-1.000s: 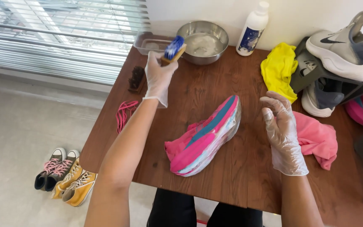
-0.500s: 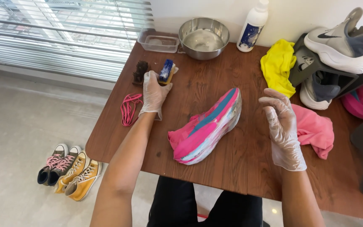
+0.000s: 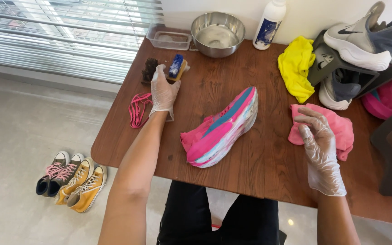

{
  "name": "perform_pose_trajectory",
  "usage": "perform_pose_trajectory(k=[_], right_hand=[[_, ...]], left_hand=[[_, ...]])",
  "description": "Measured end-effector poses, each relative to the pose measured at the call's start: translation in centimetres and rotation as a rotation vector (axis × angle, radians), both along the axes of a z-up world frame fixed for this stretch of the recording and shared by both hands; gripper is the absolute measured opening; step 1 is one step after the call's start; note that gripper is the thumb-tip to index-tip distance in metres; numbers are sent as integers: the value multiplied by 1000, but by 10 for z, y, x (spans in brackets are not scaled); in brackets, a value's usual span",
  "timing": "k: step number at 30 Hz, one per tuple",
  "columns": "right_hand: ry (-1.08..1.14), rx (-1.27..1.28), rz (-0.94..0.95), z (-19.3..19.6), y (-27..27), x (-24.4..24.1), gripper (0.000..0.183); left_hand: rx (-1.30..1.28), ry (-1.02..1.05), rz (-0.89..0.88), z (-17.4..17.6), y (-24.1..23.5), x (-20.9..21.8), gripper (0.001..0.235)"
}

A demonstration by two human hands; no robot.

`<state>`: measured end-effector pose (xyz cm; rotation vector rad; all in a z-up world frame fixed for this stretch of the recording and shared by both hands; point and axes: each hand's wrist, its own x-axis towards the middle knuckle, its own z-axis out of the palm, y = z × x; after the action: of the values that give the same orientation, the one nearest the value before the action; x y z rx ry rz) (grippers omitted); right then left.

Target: The person scrubs the sole and upper parts of a pink and blue sneaker using a brush and a cleaning solution. They dip the brush into a metal bowl of water and continue scrubbing different sections of the shoe.

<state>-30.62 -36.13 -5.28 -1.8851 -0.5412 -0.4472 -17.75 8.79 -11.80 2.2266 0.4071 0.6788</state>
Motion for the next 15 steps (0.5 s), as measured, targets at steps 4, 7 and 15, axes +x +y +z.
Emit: perform_pose_trajectory(k=[4, 7, 15], right_hand=[[73, -86, -130, 14, -4, -16, 31], [22, -141, -122, 10, -19, -18, 28], [41, -356, -621, -6, -107, -8, 28]], left_hand=[[-19, -98, -79, 3, -2, -3, 64], [0, 17, -109, 15, -4, -14, 100], [310, 73, -436, 77, -9, -81, 37]])
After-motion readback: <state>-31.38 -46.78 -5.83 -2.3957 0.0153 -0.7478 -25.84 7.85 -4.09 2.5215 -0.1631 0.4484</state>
